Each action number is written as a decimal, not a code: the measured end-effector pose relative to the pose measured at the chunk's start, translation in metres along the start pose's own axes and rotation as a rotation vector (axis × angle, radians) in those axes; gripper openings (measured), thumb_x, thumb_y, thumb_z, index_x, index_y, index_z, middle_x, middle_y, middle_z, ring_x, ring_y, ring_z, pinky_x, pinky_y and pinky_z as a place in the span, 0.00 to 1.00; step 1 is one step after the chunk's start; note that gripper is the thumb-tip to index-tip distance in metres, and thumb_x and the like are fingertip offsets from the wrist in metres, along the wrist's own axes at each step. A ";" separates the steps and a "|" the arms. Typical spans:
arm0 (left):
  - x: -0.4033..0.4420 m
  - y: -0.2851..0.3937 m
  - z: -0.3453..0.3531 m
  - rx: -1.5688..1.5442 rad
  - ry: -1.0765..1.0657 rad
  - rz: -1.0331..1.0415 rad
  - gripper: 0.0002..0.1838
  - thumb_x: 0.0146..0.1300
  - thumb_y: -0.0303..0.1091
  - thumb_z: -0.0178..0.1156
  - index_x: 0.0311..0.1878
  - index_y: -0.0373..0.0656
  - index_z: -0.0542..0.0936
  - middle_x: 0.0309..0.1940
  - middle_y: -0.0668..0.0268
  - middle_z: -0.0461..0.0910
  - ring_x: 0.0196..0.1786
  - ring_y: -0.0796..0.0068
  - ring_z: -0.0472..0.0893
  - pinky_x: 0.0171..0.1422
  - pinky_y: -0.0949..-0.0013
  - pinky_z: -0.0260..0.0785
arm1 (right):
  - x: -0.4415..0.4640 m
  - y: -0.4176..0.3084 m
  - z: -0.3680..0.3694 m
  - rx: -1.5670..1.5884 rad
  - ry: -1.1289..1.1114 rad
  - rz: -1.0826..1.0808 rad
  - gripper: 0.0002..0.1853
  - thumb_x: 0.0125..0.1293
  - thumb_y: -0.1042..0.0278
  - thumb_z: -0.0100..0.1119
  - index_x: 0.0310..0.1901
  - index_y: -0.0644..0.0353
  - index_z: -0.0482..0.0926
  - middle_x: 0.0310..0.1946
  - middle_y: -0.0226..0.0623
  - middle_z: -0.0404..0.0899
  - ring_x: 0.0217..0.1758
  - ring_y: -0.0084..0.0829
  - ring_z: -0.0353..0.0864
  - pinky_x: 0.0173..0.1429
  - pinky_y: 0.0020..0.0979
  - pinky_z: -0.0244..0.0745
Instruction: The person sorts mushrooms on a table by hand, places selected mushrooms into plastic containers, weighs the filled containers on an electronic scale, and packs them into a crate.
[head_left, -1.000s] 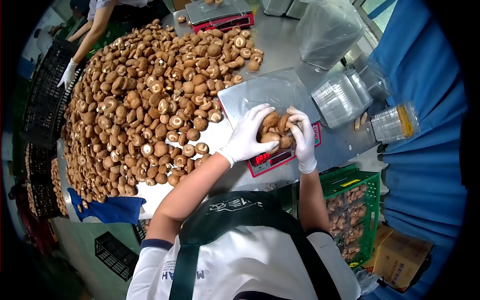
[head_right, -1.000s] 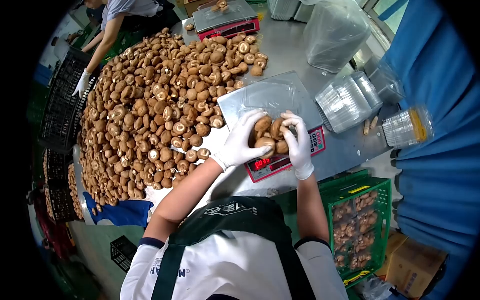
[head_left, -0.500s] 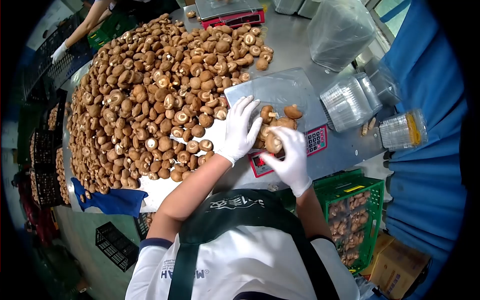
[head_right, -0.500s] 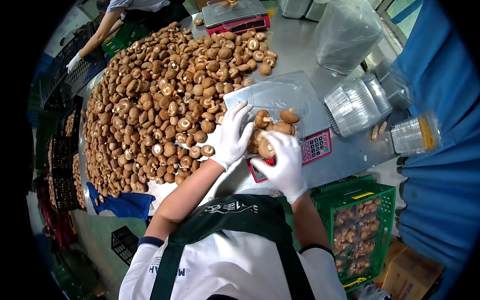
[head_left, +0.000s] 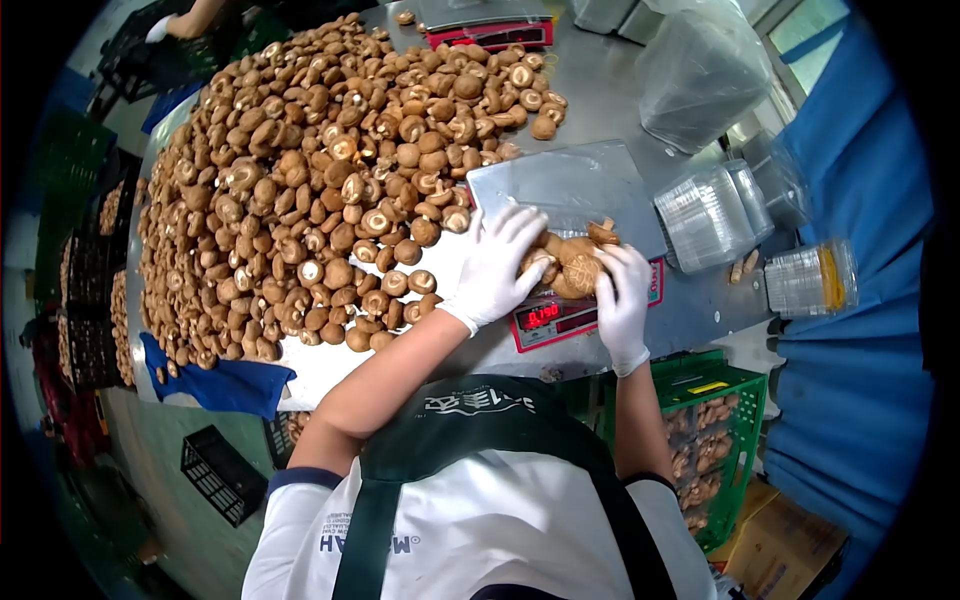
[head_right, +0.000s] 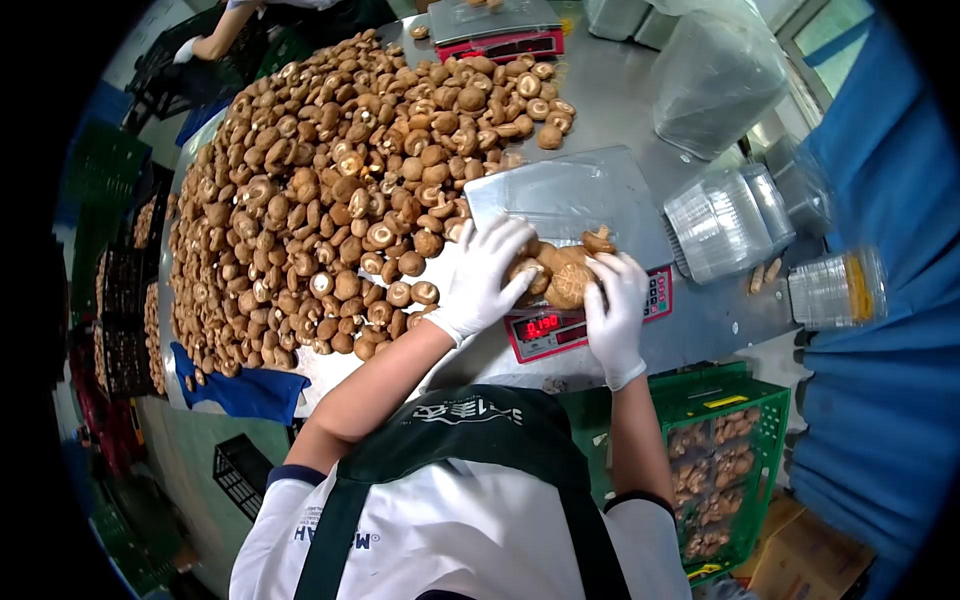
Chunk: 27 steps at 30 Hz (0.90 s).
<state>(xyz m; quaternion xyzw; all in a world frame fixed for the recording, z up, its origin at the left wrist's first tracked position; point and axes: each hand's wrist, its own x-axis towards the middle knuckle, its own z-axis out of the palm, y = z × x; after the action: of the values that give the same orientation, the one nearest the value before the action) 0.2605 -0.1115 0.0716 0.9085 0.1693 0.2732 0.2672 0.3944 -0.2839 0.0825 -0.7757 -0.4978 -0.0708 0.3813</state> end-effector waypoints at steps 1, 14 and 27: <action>-0.003 -0.002 0.003 -0.009 -0.074 -0.024 0.25 0.65 0.39 0.58 0.64 0.44 0.73 0.66 0.55 0.69 0.72 0.50 0.63 0.77 0.41 0.45 | 0.001 -0.002 -0.003 -0.027 0.030 0.029 0.17 0.61 0.79 0.58 0.53 0.62 0.77 0.53 0.46 0.75 0.63 0.45 0.69 0.69 0.41 0.61; -0.093 -0.047 -0.027 -0.100 0.204 -0.225 0.20 0.62 0.30 0.58 0.58 0.43 0.76 0.60 0.55 0.74 0.66 0.51 0.70 0.72 0.53 0.59 | 0.021 0.013 0.014 -0.109 -0.197 -0.064 0.19 0.72 0.73 0.49 0.63 0.63 0.73 0.62 0.47 0.74 0.66 0.47 0.71 0.72 0.43 0.58; -0.095 -0.118 -0.076 0.357 -0.160 -0.738 0.19 0.53 0.44 0.65 0.45 0.44 0.82 0.41 0.57 0.83 0.51 0.57 0.79 0.58 0.57 0.67 | 0.024 -0.033 0.006 0.210 0.275 0.230 0.20 0.69 0.81 0.46 0.62 0.69 0.73 0.62 0.47 0.74 0.66 0.41 0.72 0.71 0.39 0.65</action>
<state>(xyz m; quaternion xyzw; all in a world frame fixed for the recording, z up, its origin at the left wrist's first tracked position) 0.1220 -0.0304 0.0186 0.8372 0.5069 0.0538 0.1981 0.3772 -0.2555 0.1072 -0.7665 -0.3538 -0.0799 0.5301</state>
